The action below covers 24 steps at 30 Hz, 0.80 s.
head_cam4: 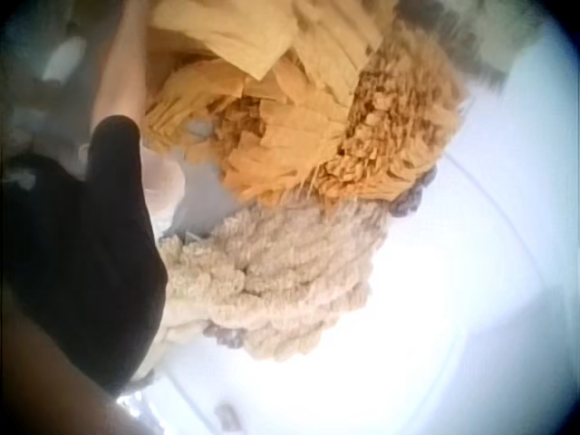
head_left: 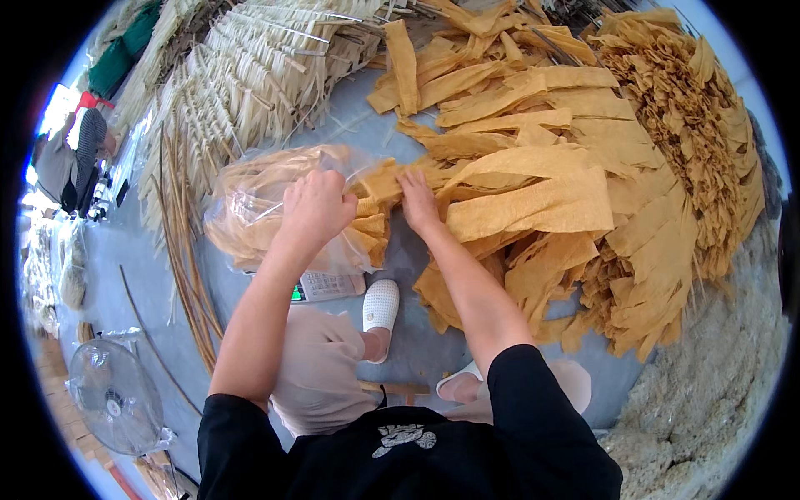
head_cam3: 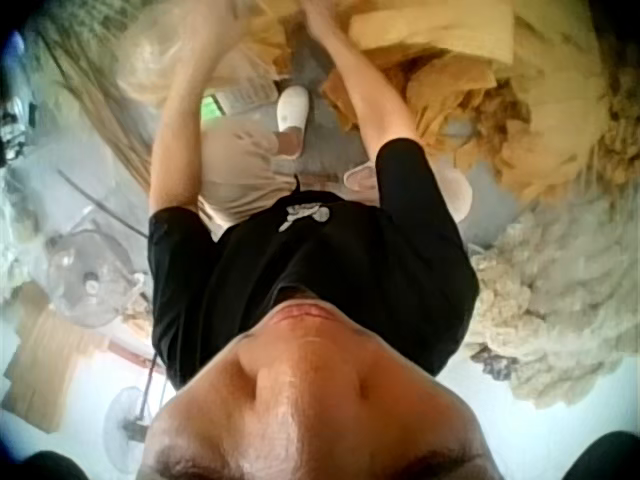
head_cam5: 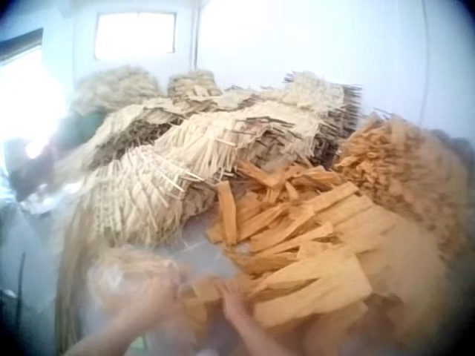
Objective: The person sorts and folds sheets of tofu skin by hand, placing them into a plastic bag on a digital scale to weigh them.
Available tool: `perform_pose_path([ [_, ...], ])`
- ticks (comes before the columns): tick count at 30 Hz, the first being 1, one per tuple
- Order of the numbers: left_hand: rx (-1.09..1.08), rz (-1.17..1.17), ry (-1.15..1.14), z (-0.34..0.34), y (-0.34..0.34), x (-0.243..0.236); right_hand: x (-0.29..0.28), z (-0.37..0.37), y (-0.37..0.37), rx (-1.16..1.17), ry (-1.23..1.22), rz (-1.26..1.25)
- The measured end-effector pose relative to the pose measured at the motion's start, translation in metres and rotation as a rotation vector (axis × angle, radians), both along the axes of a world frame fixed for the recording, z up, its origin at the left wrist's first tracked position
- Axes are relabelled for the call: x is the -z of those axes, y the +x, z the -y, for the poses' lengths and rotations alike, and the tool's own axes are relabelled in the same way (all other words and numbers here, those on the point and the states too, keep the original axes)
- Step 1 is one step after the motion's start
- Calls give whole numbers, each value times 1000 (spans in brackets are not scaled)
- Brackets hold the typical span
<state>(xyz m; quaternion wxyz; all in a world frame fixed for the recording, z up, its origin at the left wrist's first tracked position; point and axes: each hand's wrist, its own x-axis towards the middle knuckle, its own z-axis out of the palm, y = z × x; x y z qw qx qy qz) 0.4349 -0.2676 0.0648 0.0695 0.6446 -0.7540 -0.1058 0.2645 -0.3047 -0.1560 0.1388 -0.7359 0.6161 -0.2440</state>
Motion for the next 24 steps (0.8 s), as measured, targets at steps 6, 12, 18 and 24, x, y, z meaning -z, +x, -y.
perform_pose_path([
  [6, -59, -57, -89, 6, 9, 8, -60, -1, -12, 173, -201, 441],
  [12, -139, -112, -157, 15, 18, 19, -194, -31, -28, 339, -728, 857],
  [18, -197, -226, -240, 19, 19, 34, -164, -42, -54, -77, -102, 325],
  [24, -148, -223, -152, 5, 17, 28, -152, -17, 47, -375, 248, 331],
])
